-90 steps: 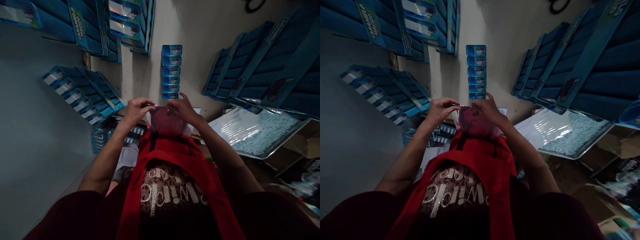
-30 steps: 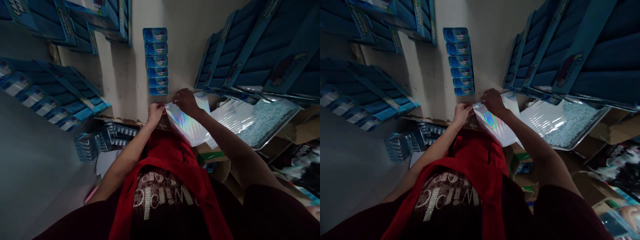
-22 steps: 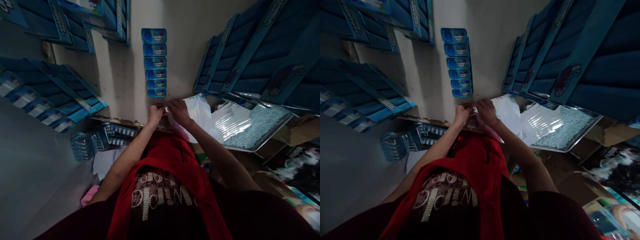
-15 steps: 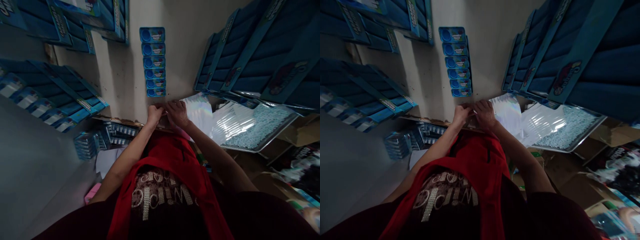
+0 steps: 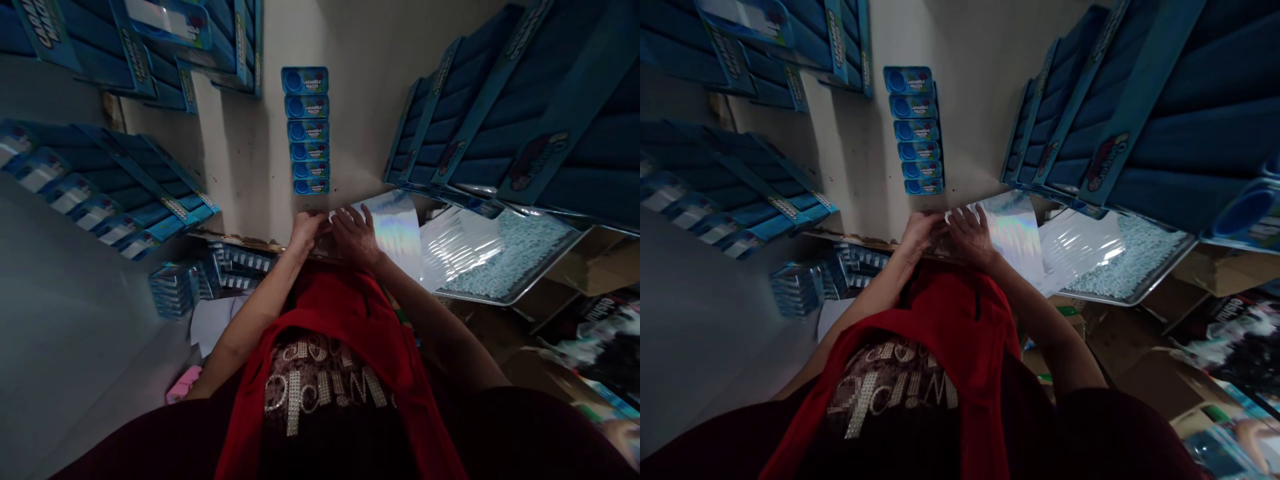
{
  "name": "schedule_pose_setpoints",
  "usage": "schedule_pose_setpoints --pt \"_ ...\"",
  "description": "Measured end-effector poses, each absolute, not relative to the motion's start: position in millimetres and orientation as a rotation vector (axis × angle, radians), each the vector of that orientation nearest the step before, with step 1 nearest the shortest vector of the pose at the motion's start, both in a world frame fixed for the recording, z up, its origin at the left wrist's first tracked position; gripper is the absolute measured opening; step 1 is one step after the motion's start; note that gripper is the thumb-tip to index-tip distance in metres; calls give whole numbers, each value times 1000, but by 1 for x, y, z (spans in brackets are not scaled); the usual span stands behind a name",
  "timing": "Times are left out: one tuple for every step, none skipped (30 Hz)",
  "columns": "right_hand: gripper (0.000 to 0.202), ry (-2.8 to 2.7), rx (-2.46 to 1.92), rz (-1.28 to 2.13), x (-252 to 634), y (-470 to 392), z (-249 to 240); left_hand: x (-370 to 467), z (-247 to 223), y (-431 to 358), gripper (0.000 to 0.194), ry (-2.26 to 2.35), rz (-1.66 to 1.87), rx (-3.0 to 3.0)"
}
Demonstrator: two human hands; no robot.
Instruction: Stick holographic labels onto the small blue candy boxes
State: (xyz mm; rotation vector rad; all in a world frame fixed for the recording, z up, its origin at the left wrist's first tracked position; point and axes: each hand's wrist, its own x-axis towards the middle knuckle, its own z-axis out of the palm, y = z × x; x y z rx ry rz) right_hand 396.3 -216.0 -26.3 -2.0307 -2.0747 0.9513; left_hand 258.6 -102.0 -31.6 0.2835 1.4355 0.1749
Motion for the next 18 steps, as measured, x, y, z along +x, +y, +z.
schedule_pose_setpoints --pt "46 -2081 -2024 948 398 -216 -25 258 -31 -102 19 1428 171 281" --pt "45 -2084 -2020 948 399 -216 -23 257 -31 -102 18 1422 166 281" --pt "43 -2083 -2020 949 400 -215 -22 255 -31 -102 17 1417 161 281" --pt "41 -2078 -2024 950 401 -215 -21 254 -31 -102 16 1414 158 284" --pt "38 -2071 -2034 949 402 -214 -20 253 -31 -102 16 1414 155 287" --pt "35 -2068 -2048 947 403 -213 -18 252 -32 -102 16 1415 155 289" --pt "33 -2070 -2065 946 403 -212 -16 252 -33 -103 16 1414 161 293" --pt "32 -2078 -2084 942 404 -211 -13 252 -36 -103 17 1411 172 299" --pt "33 -2092 -2099 942 405 -210 -9 253 -40 -104 18 1407 187 306" --pt "35 -2107 -2107 946 405 -209 -3 255 -45 -104 19 1406 204 315" --pt "36 -2118 -2103 958 406 -208 5 258 -51 -105 20 1416 219 331" --pt "37 -2110 -2096 977 406 -208 15 261 -57 -106 20 1437 231 352" --pt "36 -2070 -2095 1000 406 -206 26 264 -64 -106 19 1468 238 376" --pt "33 -1991 -2105 1032 406 -204 40 266 -70 -108 17 1504 242 400" --pt "29 -1866 -2131 1073 406 -201 54 266 -73 -109 14 1536 249 426" --pt "26 -1696 -2169 1120 406 -196 67 265 -74 -111 13 1562 260 453" --pt "23 -1499 -2204 1173 406 -189 80 261 -71 -114 13 1584 279 479" --pt "23 -1298 -2223 1227 406 -180 91 254 -65 -116 14 1603 301 513"
